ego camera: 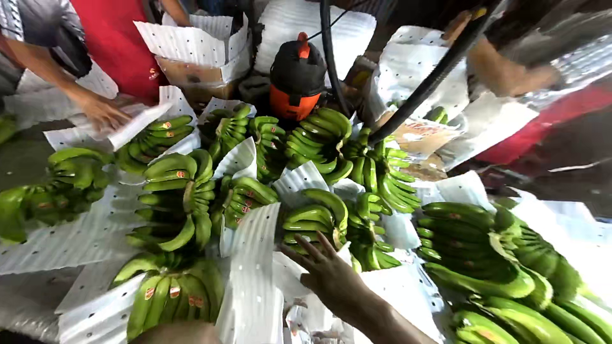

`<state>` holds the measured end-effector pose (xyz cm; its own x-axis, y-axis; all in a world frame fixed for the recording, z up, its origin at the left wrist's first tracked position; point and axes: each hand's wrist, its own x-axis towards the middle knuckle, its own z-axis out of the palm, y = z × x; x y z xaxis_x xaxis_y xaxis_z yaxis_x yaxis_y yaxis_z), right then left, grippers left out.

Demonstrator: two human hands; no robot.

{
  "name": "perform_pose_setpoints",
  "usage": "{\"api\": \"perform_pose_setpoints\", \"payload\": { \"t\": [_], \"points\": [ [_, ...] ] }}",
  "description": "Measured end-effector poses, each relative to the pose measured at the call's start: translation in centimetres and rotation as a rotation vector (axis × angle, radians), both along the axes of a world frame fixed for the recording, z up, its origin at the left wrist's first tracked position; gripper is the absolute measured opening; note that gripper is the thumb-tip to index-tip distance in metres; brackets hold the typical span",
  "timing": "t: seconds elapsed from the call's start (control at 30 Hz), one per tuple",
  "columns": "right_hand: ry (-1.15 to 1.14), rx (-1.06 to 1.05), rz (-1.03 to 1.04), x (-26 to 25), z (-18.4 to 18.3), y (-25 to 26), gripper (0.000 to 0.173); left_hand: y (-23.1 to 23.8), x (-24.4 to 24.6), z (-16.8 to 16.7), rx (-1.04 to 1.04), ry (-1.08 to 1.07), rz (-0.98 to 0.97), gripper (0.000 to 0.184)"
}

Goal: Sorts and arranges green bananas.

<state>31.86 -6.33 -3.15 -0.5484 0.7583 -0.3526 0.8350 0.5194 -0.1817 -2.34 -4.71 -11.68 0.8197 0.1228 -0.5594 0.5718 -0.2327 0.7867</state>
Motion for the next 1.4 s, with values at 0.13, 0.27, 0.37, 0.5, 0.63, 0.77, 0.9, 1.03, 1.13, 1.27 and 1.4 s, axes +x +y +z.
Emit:
{"api": "perform_pose_setpoints", "payload": {
  "t": [0.13,0.27,0.37,0.5,0.63,0.77,0.9,1.03,1.13,1.27,1.4],
  "points": [
    [-0.025,0.145,0.077,-3.0,3.3,0.2,0.023,2.0,4.1,2.1,0.073,-0.339,0.639,0.105],
    [-0.018,0.438,0.153,-4.8,6.5,0.5,0.019,1.5,10.3,4.5,-0.147,-0.416,0.815,0.125],
    [0.128,0.666,0.014,-2.8,6.1,1.8,0.018,0.2,13.8,5.7,-0.146,-0.426,0.915,0.106],
    [0.383,0.351,-0.230,1.0,3.6,3.6,0.033,1.5,17.9,4.4,0.175,-0.439,0.987,0.061],
    [0.765,-0.077,-0.434,9.7,0.2,4.0,0.083,7.2,18.5,1.0,0.224,-0.058,0.753,0.051],
    [0.909,0.027,-1.049,22.7,-5.7,4.5,0.051,12.0,18.6,0.7,0.388,-0.011,0.680,0.113],
    [0.822,0.094,-1.362,29.6,-11.3,7.5,0.037,14.9,24.7,4.8,0.635,-0.398,0.805,0.098],
    [0.877,0.021,-1.316,28.4,-13.7,8.6,0.036,16.6,34.7,5.8,0.798,-0.394,0.631,0.041],
    [0.855,0.216,-1.289,30.0,-14.0,9.6,0.032,18.4,42.4,6.0,0.728,-0.225,0.499,0.029],
    [0.816,0.394,-1.376,35.2,-13.8,11.2,0.029,22.7,52.4,4.7,0.809,-0.127,0.370,0.028],
    [0.875,0.354,-1.327,37.3,-13.0,13.0,0.029,27.0,60.6,2.8,0.882,0.117,0.361,0.034]
  ]
}}
